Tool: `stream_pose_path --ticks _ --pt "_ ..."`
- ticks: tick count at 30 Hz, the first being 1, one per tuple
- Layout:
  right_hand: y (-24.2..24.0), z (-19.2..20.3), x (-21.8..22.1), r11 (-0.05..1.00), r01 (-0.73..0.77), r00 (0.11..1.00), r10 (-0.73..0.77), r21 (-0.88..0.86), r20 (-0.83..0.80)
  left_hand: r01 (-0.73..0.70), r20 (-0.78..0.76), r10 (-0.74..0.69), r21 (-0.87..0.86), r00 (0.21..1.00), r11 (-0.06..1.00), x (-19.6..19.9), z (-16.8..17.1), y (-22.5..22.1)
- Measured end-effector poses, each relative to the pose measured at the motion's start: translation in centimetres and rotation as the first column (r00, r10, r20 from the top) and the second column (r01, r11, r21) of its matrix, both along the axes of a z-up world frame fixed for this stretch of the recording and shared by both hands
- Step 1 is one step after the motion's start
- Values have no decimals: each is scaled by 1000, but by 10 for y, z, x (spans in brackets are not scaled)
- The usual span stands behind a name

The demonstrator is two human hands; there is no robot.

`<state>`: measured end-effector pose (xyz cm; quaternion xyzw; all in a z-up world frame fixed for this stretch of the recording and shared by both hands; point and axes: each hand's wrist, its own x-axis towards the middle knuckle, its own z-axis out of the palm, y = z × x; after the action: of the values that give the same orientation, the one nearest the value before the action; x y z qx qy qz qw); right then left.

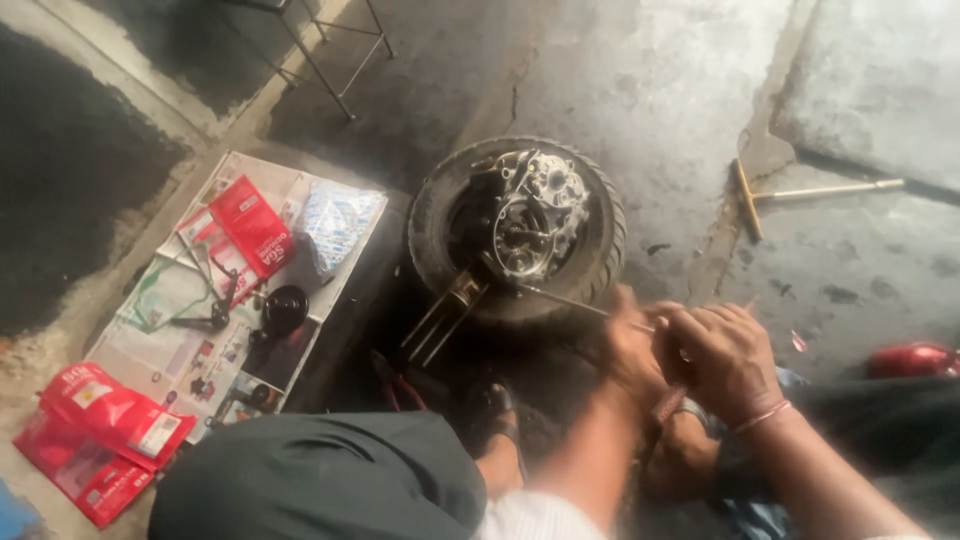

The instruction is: A person is using a T-handle wrench and other tools to work on a motorcycle engine component on a tire stand.

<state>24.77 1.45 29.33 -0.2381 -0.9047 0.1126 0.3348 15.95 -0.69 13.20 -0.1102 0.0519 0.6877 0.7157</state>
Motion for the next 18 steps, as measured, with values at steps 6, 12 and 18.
stream_pose_path --ticks 6,12,18 --pt "10 -17 11 998 -27 994 33 -55 106 -3 -170 -39 -240 985 971 19 123 -34" --pt "3 -33 12 990 -51 992 66 -130 109 -237 -282 142 -340 949 910 25 85 -40" --pt "2 -37 7 990 -65 992 78 -128 100 -226 -290 121 -363 949 904 17 97 -43"
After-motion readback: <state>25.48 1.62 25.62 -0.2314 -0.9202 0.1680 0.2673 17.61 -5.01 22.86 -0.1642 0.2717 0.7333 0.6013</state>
